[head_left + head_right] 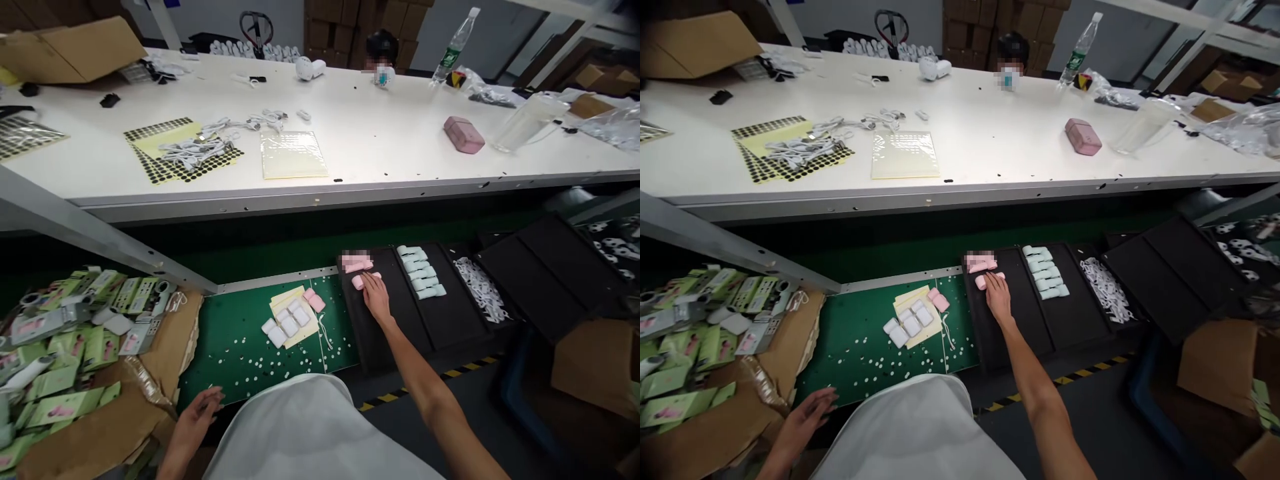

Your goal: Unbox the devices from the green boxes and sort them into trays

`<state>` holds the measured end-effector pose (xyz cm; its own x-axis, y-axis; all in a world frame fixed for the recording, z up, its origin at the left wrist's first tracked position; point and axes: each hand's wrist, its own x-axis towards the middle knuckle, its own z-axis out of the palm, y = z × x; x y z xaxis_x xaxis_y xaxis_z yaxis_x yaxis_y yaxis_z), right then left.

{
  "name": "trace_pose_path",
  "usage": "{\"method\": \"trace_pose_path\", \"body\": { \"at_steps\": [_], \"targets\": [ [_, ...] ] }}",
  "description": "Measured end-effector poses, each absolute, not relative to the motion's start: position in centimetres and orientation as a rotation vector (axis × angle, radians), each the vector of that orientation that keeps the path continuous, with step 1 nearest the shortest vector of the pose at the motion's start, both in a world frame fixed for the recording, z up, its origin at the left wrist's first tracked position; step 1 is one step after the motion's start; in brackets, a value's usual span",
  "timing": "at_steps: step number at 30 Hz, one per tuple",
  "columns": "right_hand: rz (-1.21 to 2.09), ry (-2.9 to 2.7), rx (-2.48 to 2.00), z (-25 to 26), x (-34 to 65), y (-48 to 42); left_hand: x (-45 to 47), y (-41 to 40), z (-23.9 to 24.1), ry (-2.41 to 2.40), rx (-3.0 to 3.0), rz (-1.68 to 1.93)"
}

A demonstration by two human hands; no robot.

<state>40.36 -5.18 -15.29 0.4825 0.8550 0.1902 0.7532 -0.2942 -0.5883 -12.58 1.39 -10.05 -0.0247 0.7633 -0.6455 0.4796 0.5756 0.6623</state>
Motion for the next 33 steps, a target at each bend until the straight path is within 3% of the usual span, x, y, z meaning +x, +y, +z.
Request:
{"method": "trace_pose_path", "body": {
  "at_steps": [5, 13, 18, 27, 33],
  "targets": [
    [-0.061, -1.651, -2.397, -15.8, 41.2, -6.6, -13.3, -2.0, -9.7, 1.71, 0.973, 0.337],
    [0.043, -1.792, -2.42, -14.5, 41.6, -2.0, -13.5, -2.2, -9.2, 1.675, 1.001, 0.354],
    [0.065, -1.559, -2.463, -15.3, 39.6, -3.0, -13.4, -2.1, -7.6, 1.692, 1.103, 0.425],
    [0.245, -1.259, -2.355, -12.7, 31.3, -7.9, -24.3, 10.1, -4.5, 2.207, 1.418, 0.798],
    [0.525, -1.2, -2.22, -13.1, 21.5, -10.5, -31.0, 16.2, -4.3, 2.185, 1.706, 0.622]
  ]
}}
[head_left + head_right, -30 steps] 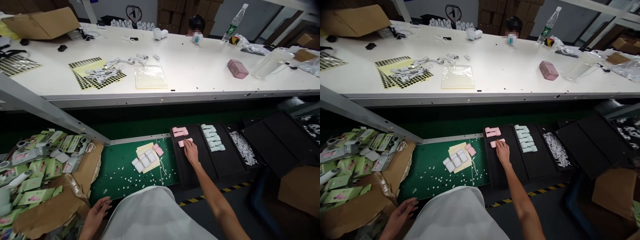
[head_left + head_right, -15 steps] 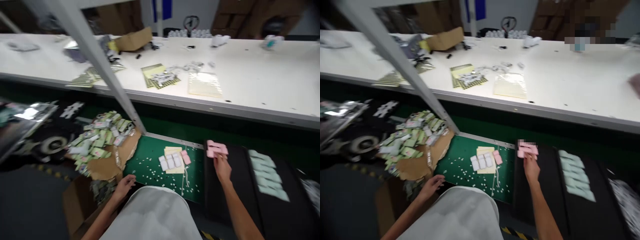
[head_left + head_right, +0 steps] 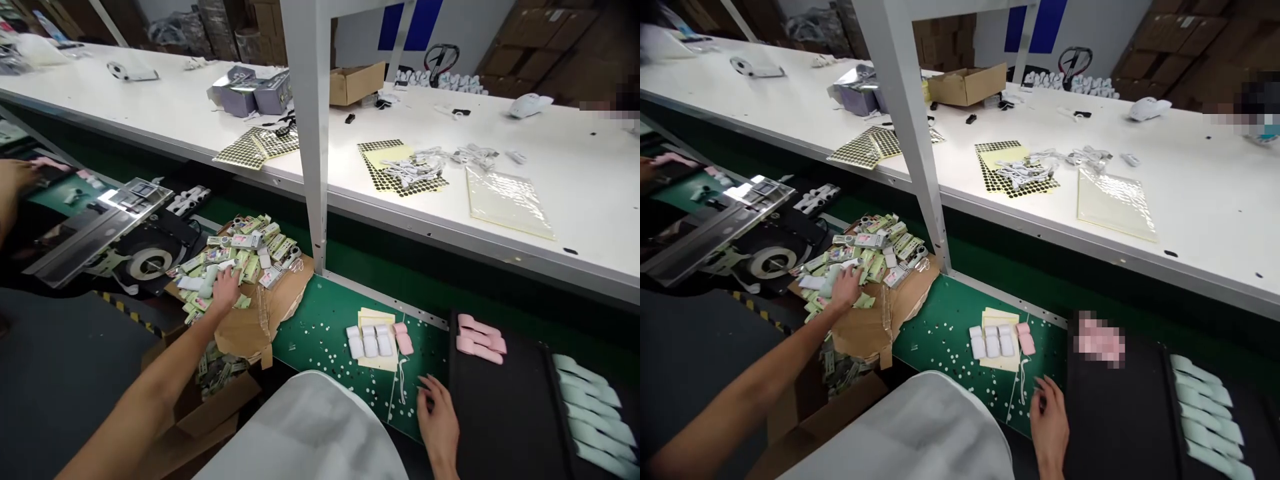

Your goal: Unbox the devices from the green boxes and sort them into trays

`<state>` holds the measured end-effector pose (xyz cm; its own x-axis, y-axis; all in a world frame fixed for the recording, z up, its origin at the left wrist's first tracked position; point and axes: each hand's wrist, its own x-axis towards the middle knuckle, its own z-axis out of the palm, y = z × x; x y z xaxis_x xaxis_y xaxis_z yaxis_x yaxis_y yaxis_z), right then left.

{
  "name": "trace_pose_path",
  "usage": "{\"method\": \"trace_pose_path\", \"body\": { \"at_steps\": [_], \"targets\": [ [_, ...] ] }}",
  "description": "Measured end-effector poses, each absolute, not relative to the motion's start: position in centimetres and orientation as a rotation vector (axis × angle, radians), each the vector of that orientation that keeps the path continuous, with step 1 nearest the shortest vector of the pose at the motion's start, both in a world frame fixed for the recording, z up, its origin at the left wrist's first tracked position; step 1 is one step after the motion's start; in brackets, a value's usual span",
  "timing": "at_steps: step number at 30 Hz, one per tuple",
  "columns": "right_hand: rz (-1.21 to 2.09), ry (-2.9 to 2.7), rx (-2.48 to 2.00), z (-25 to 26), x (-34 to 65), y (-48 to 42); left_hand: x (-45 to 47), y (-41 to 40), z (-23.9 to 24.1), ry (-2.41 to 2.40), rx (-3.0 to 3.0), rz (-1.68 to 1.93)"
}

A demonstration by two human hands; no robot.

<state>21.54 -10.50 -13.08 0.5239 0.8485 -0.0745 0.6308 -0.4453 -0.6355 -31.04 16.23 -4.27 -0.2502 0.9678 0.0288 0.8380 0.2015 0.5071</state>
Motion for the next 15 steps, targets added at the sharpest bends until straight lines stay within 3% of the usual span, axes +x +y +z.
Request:
{"method": "trace_pose_path", "body": {
  "at_steps": [9, 15],
  "targets": [
    [0.75, -1.095, -2.087, -8.6, 14.6, -7.6, -32.3, 18.5, -3.5, 2.002, 1.902, 0.537],
    [1.18, -1.142, -1.657, -2.2, 5.8, 0.2, -20.3, 11.7, -1.7, 1.654, 1.751, 0.771]
  ]
}}
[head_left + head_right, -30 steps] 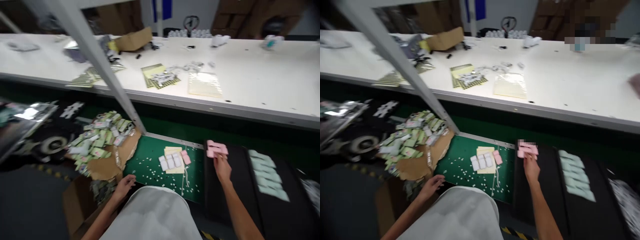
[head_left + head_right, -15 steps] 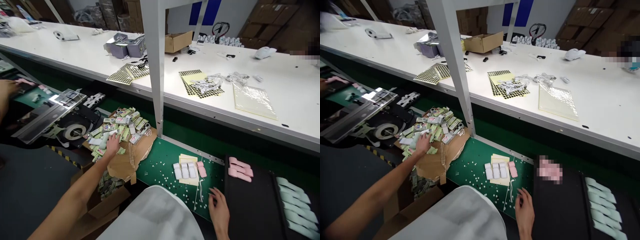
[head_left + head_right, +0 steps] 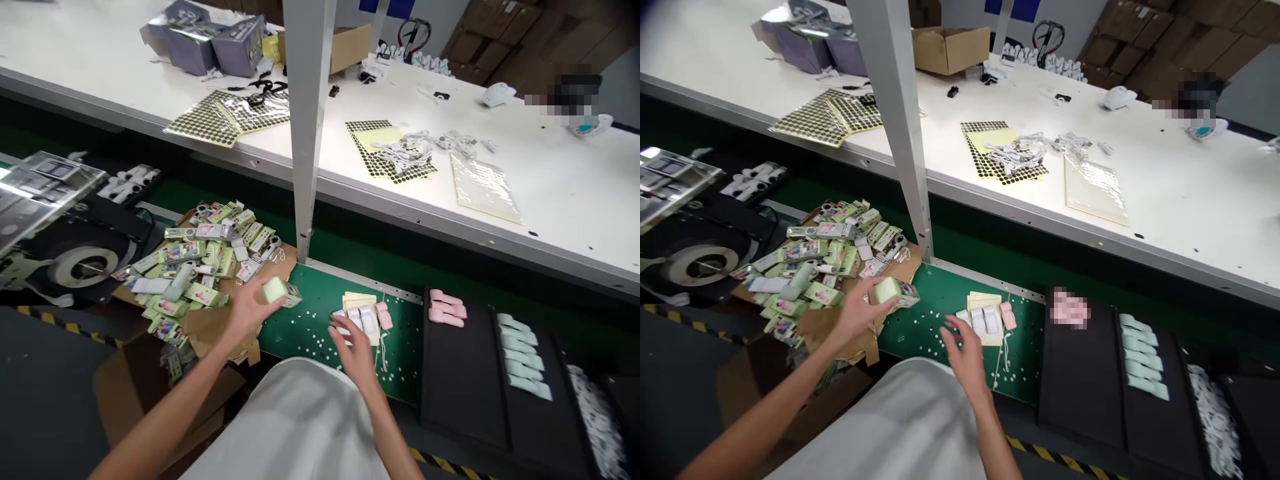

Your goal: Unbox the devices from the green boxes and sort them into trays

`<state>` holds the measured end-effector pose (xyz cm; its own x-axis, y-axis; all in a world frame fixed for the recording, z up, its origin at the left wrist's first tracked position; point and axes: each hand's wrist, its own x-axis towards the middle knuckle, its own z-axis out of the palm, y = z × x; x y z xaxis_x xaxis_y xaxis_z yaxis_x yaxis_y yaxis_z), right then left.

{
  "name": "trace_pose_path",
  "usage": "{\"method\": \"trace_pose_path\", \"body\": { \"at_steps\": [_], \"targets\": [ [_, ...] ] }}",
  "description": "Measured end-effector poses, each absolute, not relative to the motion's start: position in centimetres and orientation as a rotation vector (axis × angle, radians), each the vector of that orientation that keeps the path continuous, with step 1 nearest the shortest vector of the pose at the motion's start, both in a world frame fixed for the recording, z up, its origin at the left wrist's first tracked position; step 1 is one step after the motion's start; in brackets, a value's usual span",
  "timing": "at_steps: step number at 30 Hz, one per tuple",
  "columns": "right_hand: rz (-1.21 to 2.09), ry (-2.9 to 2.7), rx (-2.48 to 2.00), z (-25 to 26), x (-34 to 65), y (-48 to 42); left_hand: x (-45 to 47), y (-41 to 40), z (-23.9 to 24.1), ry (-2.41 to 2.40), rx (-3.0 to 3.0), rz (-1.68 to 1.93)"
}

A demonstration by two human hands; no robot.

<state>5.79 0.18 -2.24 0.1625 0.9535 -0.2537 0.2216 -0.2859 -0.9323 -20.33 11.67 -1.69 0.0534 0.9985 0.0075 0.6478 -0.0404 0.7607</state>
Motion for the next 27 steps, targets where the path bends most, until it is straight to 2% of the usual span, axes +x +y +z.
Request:
{"method": "trace_pose_path", "body": {
  "at_steps": [3, 6, 13, 20, 27],
  "targets": [
    [1.239, -1.266, -1.584, 0.9, 4.2, 3.0, -13.7, 8.2, -1.2, 1.334, 1.839, 0.795],
    [1.169, -1.511, -1.729, 2.9, 5.5, 3.8, -10.0, 6.2, -1.2, 1.258, 1.952, 0.779],
    [1.02, -1.838, -2.0, 4.4, 8.5, 3.1, -8.1, 6.5, -0.7, 1.136, 2.29, 0.342],
    [0.911, -1.887, -2.09, 3.2, 9.3, 2.5, -5.9, 7.2, 1.1, 1.053, 2.434, 0.01],
    [0.815, -1.821, -2.197, -0.3, 8.6, 1.2, -5.1, 6.2, 0.3, 1.002, 2.5, -0.086]
  ]
}}
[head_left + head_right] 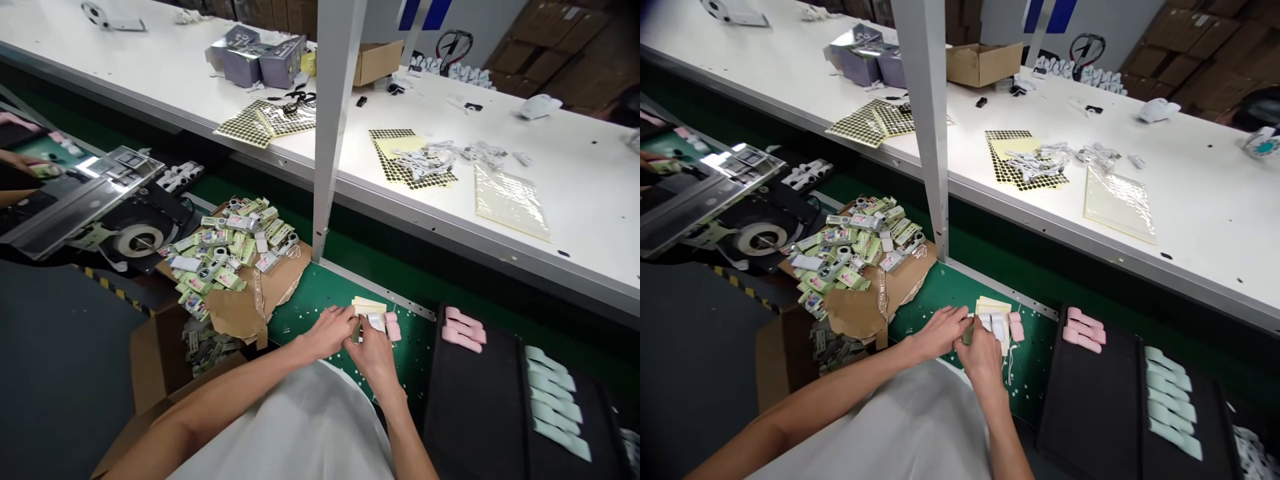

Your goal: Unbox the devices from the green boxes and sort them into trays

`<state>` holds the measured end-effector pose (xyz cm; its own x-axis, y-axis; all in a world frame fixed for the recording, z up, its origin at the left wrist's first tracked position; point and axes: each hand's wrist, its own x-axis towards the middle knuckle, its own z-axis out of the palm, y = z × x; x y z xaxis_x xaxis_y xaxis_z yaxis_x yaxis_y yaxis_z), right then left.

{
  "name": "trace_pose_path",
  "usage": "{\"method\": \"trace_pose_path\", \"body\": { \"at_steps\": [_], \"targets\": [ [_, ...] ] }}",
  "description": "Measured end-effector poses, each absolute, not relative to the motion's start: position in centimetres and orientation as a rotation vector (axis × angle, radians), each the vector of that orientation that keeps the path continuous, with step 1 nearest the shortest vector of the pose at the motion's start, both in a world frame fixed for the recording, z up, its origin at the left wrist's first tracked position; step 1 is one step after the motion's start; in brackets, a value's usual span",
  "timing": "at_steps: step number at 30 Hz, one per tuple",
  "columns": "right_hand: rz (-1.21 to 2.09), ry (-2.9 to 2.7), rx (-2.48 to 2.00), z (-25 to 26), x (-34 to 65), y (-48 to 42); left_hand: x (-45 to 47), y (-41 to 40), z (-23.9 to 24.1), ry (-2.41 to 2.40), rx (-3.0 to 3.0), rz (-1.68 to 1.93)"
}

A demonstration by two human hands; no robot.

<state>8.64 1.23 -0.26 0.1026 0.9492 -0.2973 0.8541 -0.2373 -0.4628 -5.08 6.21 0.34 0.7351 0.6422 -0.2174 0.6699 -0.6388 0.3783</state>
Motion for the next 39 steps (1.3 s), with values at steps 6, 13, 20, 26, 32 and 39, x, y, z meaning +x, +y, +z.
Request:
{"method": "trace_pose_path", "body": {
  "at_steps": [6, 13, 20, 26, 32, 39],
  "targets": [
    [1.076, -1.649, -2.12, -0.5, 8.9, 1.3, -6.2, 5.4, -0.9, 1.043, 2.375, 0.087],
    [1.527, -1.295, -1.767, -1.9, 10.5, -0.2, -8.3, 4.6, -1.4, 1.117, 2.117, -0.067],
    [1.544, -1.096, -1.587, -3.2, 11.2, 0.1, -8.4, 5.2, 0.0, 1.179, 2.101, -0.073],
    [0.847, -1.413, -1.634, -1.5, 11.3, -0.2, -8.2, 5.3, -0.1, 1.232, 2.095, -0.159],
    [0.754, -1.603, -1.465, 0.2, 9.1, -2.1, -8.3, 5.0, 0.0, 1.339, 2.117, -0.147],
    [0.887, -1.779, -1.533, -1.5, 9.1, -1.9, -7.8, 4.6, -0.2, 1.379, 2.1, -0.223]
  ]
}}
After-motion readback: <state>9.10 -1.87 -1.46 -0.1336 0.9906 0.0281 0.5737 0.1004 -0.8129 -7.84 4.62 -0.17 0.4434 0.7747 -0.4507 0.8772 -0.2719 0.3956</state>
